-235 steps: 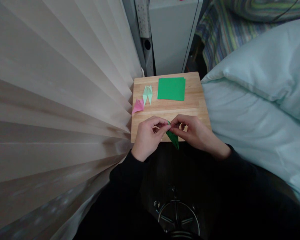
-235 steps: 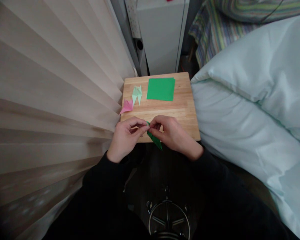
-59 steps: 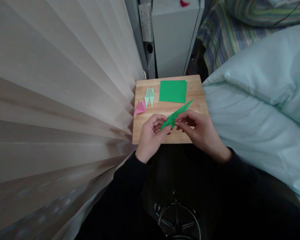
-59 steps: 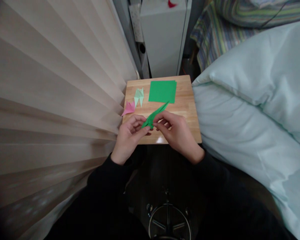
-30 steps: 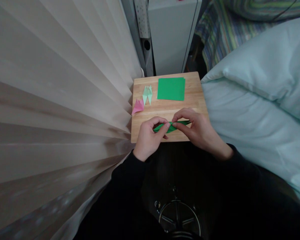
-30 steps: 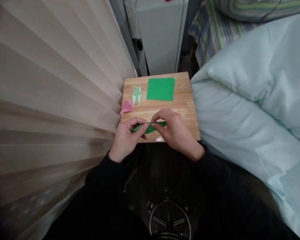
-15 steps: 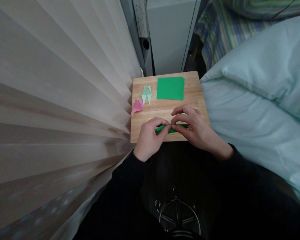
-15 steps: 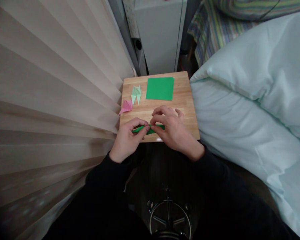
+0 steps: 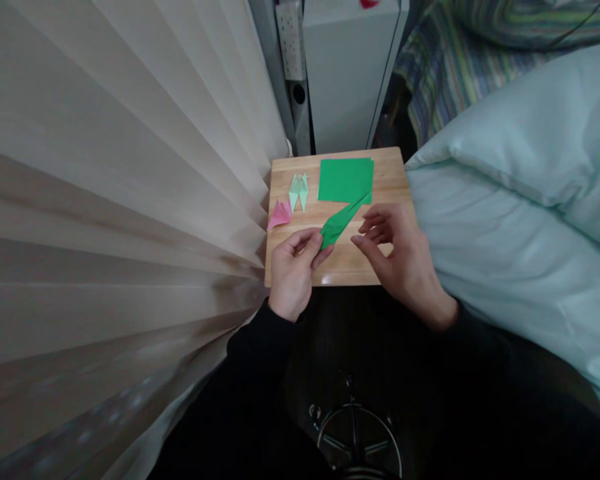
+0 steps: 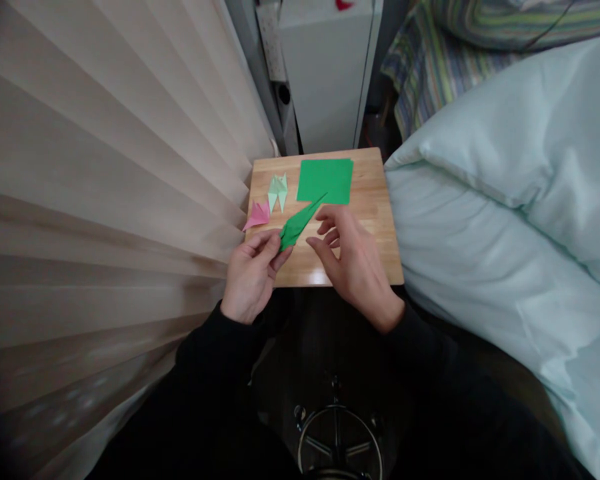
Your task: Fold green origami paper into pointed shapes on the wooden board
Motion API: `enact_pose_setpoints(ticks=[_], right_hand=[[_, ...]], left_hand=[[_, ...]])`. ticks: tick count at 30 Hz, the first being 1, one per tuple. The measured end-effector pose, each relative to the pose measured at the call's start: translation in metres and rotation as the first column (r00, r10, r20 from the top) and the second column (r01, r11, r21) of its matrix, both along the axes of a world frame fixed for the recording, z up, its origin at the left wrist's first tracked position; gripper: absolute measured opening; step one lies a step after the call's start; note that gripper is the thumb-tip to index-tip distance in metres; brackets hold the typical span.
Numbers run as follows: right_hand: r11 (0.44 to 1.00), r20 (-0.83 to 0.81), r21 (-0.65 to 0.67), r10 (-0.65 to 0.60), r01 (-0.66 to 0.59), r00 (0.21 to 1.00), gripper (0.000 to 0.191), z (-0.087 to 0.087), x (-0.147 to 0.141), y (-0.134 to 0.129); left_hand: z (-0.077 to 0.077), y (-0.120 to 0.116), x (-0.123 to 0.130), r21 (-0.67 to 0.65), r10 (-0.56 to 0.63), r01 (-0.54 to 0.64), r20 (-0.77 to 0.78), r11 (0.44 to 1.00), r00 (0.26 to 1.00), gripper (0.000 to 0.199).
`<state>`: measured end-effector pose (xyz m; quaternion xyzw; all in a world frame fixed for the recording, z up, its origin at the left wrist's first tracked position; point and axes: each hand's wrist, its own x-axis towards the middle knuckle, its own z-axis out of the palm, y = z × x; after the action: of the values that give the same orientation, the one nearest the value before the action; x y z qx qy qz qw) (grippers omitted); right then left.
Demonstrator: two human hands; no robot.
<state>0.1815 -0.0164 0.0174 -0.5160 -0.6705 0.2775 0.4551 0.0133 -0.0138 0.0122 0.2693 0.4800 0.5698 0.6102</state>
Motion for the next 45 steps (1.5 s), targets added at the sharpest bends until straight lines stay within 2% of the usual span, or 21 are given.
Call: enact_pose_setpoints(ticks=[3, 6, 9, 15, 18, 22, 25, 27, 29, 33, 38, 41, 45], right_hand=[[0.994, -0.061, -0.07, 0.082, -0.086, 0.995, 0.016, -0.001, -0.003, -0.001], [0.992, -0.131, -0.097, 0.07, -0.083, 0.989, 0.012, -0.001, -0.003, 0.0], [0.993, -0.186, -0.104, 0.039, -0.059, 0.982, 0.019, 0.002, 0.0, 0.001], [0.976, -0.176, -0.165, 0.114, -0.144, 0.978, 0.014, 0.007, 0.006, 0.003], [0.965, -0.228, -0.208, 0.113, -0.161, 0.967, 0.018, 0.008, 0.008, 0.004], [0.95, -0.297, -0.241, 0.122, -0.198, 0.947, 0.017, 0.01, 0.008, 0.004], [0.949, -0.332, -0.247, 0.108, -0.197, 0.937, 0.016, 0.011, 0.008, 0.004], [0.95, -0.339, -0.245, 0.103, -0.193, 0.935, 0.017, 0.011, 0.008, 0.003], [0.949, -0.324, -0.242, 0.117, -0.202, 0.939, 0.019, 0.009, 0.007, 0.003], [0.948, -0.291, -0.244, 0.13, -0.205, 0.948, 0.018, 0.003, 0.005, 0.003], [0.96, -0.285, -0.255, 0.038, -0.115, 0.958, 0.018, -0.005, 0.002, 0.004], [0.982, -0.183, -0.188, -0.008, -0.027, 0.983, 0.012, -0.004, 0.001, 0.004], [0.994, -0.028, -0.074, 0.081, -0.083, 0.996, 0.005, 0.003, -0.001, 0.001]], left_hand=[[0.005, -0.003, 0.002, -0.019, -0.062, 0.063, 0.049, 0.998, 0.997, 0.032], [0.007, -0.006, 0.003, -0.046, -0.122, 0.123, 0.031, 0.991, 0.992, 0.035], [0.007, -0.006, 0.002, -0.069, -0.138, 0.137, -0.02, 0.988, 0.99, 0.035], [0.005, -0.004, -0.001, -0.011, -0.209, 0.21, -0.162, 0.978, 0.964, 0.032], [0.005, -0.002, -0.005, 0.027, -0.257, 0.273, -0.256, 0.962, 0.932, 0.033], [0.006, -0.001, -0.006, 0.002, -0.29, 0.306, -0.317, 0.952, 0.903, 0.032], [0.007, -0.002, -0.005, -0.009, -0.29, 0.303, -0.317, 0.953, 0.903, 0.032], [0.007, -0.002, -0.004, -0.029, -0.301, 0.306, -0.29, 0.952, 0.908, 0.04], [0.008, -0.003, -0.003, -0.066, -0.352, 0.347, -0.25, 0.936, 0.902, 0.045], [0.01, -0.004, -0.002, -0.119, -0.452, 0.436, -0.181, 0.892, 0.874, 0.037], [0.007, -0.003, -0.003, -0.107, -0.401, 0.387, -0.184, 0.916, 0.897, 0.028], [0.006, -0.003, -0.003, -0.108, -0.328, 0.312, -0.179, 0.944, 0.928, 0.024], [0.007, -0.002, -0.004, -0.112, -0.269, 0.252, -0.172, 0.961, 0.948, 0.026]])
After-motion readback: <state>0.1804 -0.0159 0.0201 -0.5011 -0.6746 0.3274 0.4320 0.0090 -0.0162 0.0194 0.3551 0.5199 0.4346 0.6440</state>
